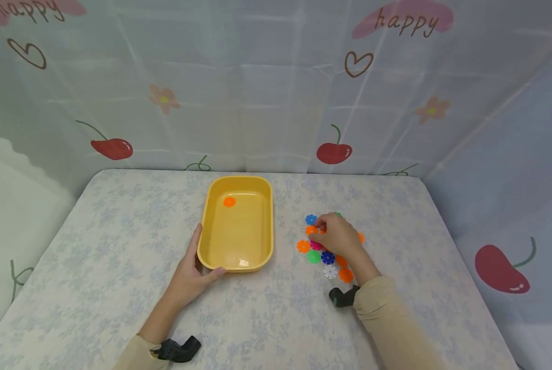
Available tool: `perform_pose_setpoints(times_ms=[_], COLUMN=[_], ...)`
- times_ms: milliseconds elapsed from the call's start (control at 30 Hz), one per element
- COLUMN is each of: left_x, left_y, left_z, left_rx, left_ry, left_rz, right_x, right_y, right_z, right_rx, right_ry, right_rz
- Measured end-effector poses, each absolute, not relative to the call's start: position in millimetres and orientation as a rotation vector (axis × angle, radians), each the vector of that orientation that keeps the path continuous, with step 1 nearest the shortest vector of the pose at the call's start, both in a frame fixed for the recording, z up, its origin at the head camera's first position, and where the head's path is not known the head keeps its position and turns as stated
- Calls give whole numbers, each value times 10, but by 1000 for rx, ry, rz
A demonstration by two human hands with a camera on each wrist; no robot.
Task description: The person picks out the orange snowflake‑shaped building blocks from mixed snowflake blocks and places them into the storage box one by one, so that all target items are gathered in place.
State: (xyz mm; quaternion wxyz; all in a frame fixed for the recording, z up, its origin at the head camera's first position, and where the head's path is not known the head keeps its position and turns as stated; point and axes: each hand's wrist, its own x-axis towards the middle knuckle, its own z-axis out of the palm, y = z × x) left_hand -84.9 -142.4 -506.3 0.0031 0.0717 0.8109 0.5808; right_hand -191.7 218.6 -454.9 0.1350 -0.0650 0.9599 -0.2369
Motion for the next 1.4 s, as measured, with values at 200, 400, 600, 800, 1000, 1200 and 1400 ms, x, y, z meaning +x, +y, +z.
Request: perform_pose_setpoints(times_ms=[200,400,600,800,1000,1200,1400], left_x=[-856,-861,-850,-854,-836,-838,-845], left_y=[-1418,-1416,-1408,-1405,-1390,-1417,-1429], left_z=[-5044,-5054,-5058,-5059,-4996,-5046,-5062], left_rx=[242,238,223,180,157,189,176], left_ry=[2533,2517,2523,2519,2514,2547,2563], left_rz=[1831,1842,1836,1808,1799,1803,1790], right_x=[-1935,-1939,-1947,-1939,-1924,-1945,-1981], right_y=[2184,2202,2215,2219,2226,2235,2231], right_z=[-4598,-4652,-4660,-4650,-4663,-4684,-4677], right_rx=[-281,-341,-317,-293,-299,-311,-316], right_ry=[2748,2737,2722,2736,2713,2641,2601], right_rz=[-781,-841,-891,-876,-935,-989,-996])
